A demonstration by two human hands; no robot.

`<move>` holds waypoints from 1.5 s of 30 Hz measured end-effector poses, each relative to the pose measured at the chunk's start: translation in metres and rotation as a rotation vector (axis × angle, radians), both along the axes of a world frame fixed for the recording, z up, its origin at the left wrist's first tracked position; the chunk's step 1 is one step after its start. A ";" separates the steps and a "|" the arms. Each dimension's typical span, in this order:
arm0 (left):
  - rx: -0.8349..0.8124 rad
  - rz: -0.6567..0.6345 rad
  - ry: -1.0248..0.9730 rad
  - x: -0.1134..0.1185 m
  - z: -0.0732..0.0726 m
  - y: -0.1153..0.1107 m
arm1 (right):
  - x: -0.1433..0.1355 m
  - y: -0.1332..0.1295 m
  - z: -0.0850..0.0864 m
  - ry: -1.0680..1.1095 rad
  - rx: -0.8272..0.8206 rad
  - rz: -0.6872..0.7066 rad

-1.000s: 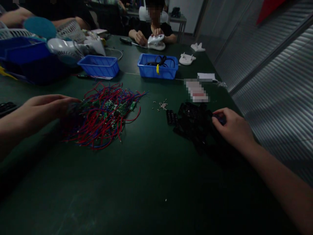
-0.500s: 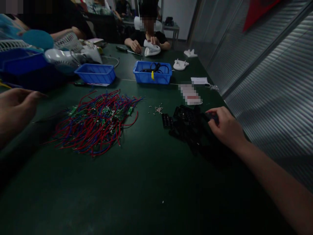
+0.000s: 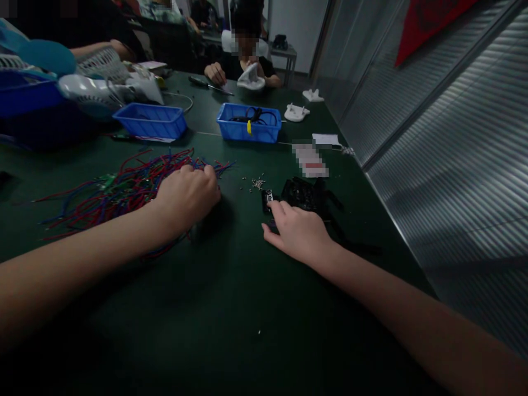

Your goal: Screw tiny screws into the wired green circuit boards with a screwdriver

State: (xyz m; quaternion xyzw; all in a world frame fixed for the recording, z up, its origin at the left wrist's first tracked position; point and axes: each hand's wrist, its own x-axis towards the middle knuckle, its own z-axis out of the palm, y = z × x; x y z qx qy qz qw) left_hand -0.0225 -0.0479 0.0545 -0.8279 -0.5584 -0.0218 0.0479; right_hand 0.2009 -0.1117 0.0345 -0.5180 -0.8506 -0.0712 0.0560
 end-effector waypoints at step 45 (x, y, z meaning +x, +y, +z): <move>0.429 0.021 0.377 -0.017 -0.006 -0.057 | 0.009 -0.006 -0.012 0.045 0.153 0.475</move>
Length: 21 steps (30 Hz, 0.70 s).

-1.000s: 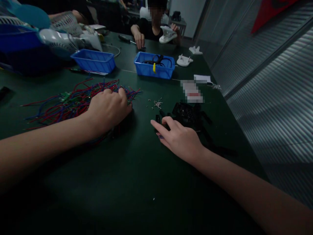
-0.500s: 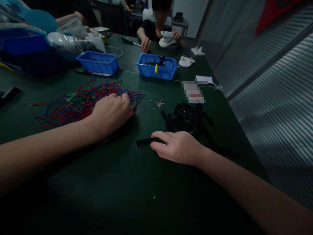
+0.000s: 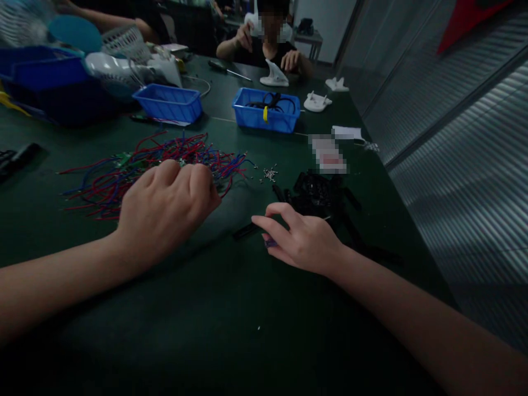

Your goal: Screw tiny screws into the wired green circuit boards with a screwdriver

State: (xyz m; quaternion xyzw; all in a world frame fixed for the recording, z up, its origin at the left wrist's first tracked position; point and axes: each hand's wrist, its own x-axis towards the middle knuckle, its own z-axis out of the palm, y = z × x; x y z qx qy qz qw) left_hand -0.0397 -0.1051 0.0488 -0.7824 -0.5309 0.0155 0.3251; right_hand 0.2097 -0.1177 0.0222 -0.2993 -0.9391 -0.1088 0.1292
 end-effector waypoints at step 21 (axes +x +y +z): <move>-0.256 0.002 -0.104 -0.007 -0.018 0.042 | -0.004 0.002 0.001 -0.025 -0.066 -0.035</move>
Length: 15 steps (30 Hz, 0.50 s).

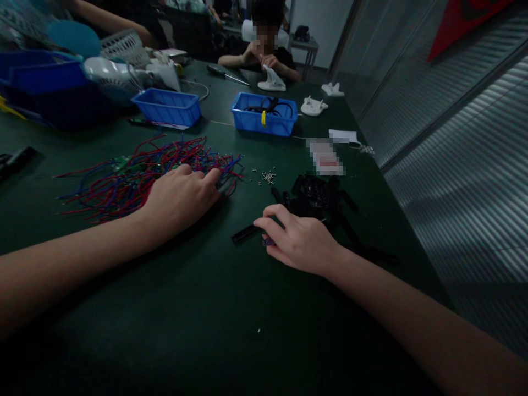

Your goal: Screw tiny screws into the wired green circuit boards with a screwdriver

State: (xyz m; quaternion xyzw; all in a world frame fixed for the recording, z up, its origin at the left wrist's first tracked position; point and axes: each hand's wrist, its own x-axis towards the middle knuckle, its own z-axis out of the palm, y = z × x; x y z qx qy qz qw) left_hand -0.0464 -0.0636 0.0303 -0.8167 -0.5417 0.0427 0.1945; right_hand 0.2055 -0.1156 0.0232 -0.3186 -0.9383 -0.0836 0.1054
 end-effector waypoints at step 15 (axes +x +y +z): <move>0.218 -0.260 -0.046 -0.005 -0.010 0.004 | 0.001 0.000 0.000 -0.030 0.017 0.013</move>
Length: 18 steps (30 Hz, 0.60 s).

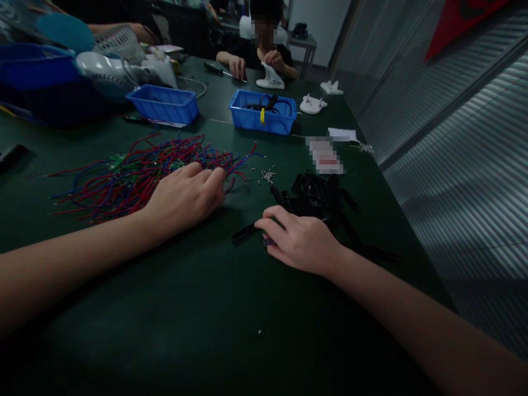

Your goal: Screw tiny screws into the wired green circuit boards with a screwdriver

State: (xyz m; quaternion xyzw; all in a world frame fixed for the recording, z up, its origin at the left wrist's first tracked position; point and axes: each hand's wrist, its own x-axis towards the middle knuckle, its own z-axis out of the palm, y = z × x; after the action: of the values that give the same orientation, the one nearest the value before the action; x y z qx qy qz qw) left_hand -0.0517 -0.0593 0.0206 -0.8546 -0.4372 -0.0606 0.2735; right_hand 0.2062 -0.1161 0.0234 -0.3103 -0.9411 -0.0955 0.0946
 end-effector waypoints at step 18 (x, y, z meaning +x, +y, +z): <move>-0.020 -0.486 -0.077 0.018 -0.001 -0.047 | 0.005 0.000 -0.004 0.130 0.158 0.080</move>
State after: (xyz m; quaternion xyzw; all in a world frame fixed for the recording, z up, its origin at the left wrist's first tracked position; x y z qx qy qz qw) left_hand -0.0338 -0.1066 0.0195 -0.9345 -0.2294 -0.1529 0.2252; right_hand 0.2108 -0.1164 0.0195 -0.2696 -0.9341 -0.1453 0.1835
